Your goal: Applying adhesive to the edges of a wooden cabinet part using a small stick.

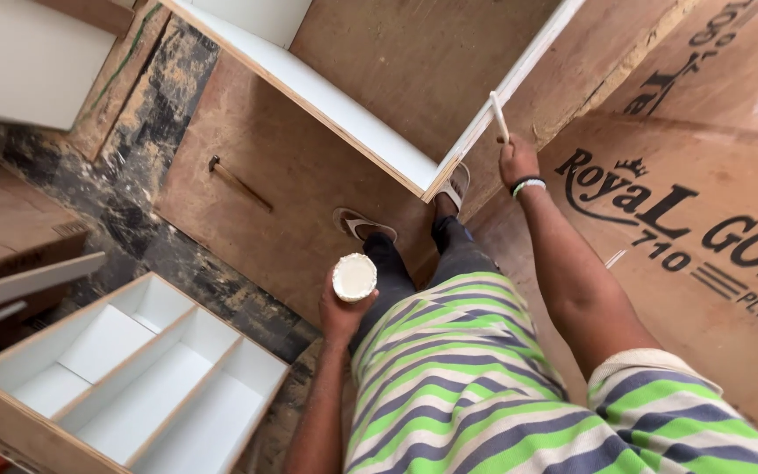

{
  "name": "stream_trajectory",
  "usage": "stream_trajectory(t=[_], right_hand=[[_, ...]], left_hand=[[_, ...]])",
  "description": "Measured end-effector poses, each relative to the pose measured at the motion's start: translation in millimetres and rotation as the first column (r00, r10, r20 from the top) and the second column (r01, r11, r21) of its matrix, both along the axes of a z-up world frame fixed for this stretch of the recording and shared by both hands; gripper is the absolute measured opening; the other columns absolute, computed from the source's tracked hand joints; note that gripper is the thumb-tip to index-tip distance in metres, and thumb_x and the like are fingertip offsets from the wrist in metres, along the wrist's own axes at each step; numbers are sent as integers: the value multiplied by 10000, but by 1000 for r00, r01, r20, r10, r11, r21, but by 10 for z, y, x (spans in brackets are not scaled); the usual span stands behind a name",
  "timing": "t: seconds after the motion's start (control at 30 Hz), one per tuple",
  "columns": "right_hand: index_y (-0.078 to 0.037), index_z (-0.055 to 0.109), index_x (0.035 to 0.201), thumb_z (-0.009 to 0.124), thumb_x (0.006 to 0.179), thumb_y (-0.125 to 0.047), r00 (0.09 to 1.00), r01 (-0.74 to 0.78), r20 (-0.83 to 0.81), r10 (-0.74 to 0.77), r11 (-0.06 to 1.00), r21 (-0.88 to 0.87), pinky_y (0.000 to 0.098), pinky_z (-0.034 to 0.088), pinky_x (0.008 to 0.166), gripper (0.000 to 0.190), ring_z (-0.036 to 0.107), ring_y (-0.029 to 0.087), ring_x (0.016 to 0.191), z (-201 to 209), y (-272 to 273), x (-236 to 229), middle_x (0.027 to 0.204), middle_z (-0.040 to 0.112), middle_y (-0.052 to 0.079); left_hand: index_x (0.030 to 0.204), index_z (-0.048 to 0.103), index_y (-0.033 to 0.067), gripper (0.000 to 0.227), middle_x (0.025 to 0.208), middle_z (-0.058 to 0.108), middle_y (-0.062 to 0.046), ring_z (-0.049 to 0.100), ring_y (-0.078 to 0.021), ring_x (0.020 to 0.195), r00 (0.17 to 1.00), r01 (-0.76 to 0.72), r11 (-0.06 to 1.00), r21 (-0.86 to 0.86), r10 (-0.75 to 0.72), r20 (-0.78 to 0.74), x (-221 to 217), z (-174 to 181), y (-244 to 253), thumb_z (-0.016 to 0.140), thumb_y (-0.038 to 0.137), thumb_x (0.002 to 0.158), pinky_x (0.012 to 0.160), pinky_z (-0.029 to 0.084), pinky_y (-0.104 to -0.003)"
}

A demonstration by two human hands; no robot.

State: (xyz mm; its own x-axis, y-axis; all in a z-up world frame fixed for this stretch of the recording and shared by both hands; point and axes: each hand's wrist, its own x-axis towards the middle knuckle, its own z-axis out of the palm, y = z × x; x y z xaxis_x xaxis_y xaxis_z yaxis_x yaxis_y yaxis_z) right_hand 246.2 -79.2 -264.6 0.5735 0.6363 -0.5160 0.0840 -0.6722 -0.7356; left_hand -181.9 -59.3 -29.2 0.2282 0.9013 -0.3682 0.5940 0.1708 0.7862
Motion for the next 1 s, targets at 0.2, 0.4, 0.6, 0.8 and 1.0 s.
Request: stream_trajectory(t=[0.2, 0.4, 0.6, 0.8, 1.0], right_hand=[[-36, 658, 1202, 502, 1005, -191, 951, -132, 283, 124, 991, 11, 544, 521, 858, 295, 645, 477, 984, 181, -671, -586, 1052, 675, 294], [-179, 593, 1410, 563, 1056, -145, 947, -45, 313, 79, 992, -116, 451, 562, 765, 356, 689, 286, 878, 561, -127, 14, 991, 700, 162], [-164, 714, 1255, 573, 1013, -111, 935, -146, 315, 164, 986, -80, 446, 568, 853, 285, 697, 319, 951, 336, -41, 121, 1054, 716, 157], [-153, 689, 1265, 588, 996, -116, 926, -330, 124, 356, 925, -188, 486, 548, 902, 289, 677, 387, 1020, 452, -449, -679, 1117, 694, 183], [-142, 617, 1330, 604, 987, -128, 892, -400, 230, 389, 917, 0, 483, 531, 904, 344, 636, 430, 1055, 541, -526, -826, 1182, 636, 202]], left_hand=[[1397, 553, 43, 885, 1254, 724, -132, 699, -255, 1172, 990, -71, 991, -115, 57, -126, 19, 24, -65, 965, 255, 642, 974, 560, -410], [1395, 563, 48, 865, 1258, 732, -131, 710, -259, 1176, 998, -51, 988, -148, 46, -40, 141, 57, -42, 941, 253, 645, 977, 569, -411], [1378, 569, 51, 833, 1279, 720, -131, 695, -268, 1188, 1000, 17, 998, -58, -16, 17, 285, 60, 46, 950, 259, 667, 985, 556, -414], [1374, 567, 58, 837, 1260, 726, -123, 704, -262, 1174, 1000, 7, 998, -70, -8, -20, 295, 80, 108, 945, 268, 657, 978, 563, -412], [1391, 556, 57, 860, 1271, 717, -133, 693, -266, 1185, 999, 9, 996, -91, -14, -52, 198, 14, 62, 946, 285, 659, 984, 561, -423]])
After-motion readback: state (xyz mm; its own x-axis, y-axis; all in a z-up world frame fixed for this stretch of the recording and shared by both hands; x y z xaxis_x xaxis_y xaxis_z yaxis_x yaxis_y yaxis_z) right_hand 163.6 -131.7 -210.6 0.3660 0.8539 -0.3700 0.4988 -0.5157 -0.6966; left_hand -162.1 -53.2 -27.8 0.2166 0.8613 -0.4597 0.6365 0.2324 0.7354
